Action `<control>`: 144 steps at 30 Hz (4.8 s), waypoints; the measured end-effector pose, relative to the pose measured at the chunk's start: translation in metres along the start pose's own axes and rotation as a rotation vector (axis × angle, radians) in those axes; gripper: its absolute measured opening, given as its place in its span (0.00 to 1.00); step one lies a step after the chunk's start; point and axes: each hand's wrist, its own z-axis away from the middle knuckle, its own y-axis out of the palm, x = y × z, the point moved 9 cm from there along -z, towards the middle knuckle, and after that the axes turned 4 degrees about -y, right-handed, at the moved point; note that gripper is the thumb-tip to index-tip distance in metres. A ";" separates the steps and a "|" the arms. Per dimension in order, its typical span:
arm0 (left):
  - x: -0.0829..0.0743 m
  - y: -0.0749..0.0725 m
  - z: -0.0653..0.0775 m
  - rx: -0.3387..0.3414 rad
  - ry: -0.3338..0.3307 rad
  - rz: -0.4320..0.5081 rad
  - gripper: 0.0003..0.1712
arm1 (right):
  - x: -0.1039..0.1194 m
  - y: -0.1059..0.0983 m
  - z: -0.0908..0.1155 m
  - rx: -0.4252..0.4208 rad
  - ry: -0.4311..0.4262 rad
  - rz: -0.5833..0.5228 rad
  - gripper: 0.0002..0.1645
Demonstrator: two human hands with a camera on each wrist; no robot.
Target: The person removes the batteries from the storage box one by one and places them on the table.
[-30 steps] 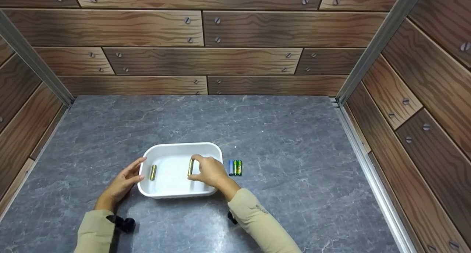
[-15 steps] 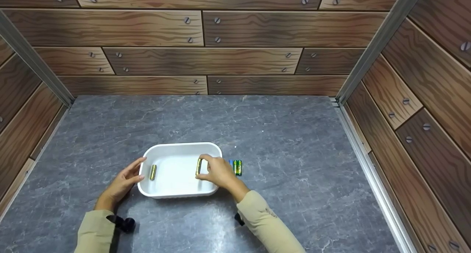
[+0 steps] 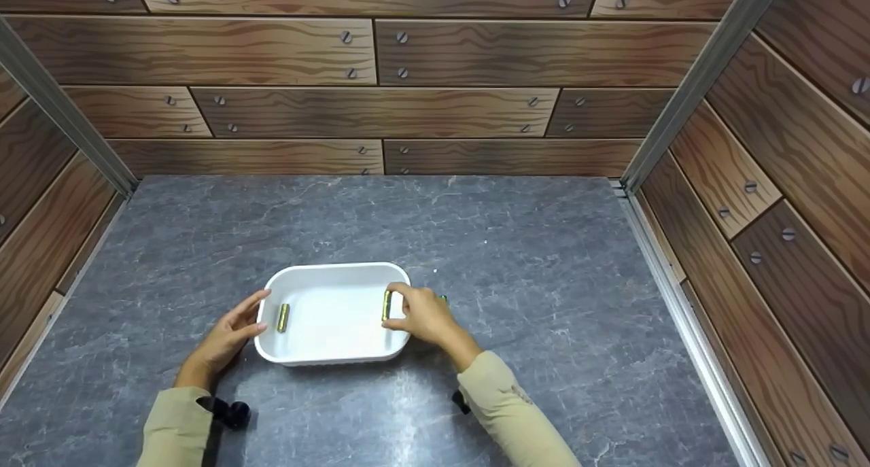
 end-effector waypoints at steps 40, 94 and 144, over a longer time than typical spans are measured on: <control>-0.003 0.002 0.001 0.009 0.026 -0.013 0.42 | -0.067 -0.021 0.030 0.023 0.082 -0.035 0.34; -0.001 0.001 0.000 0.000 0.012 -0.016 0.42 | -0.119 -0.022 0.031 0.050 0.222 0.053 0.38; 0.001 -0.003 0.000 -0.017 0.043 -0.038 0.40 | -0.016 -0.011 0.005 0.034 0.021 0.063 0.21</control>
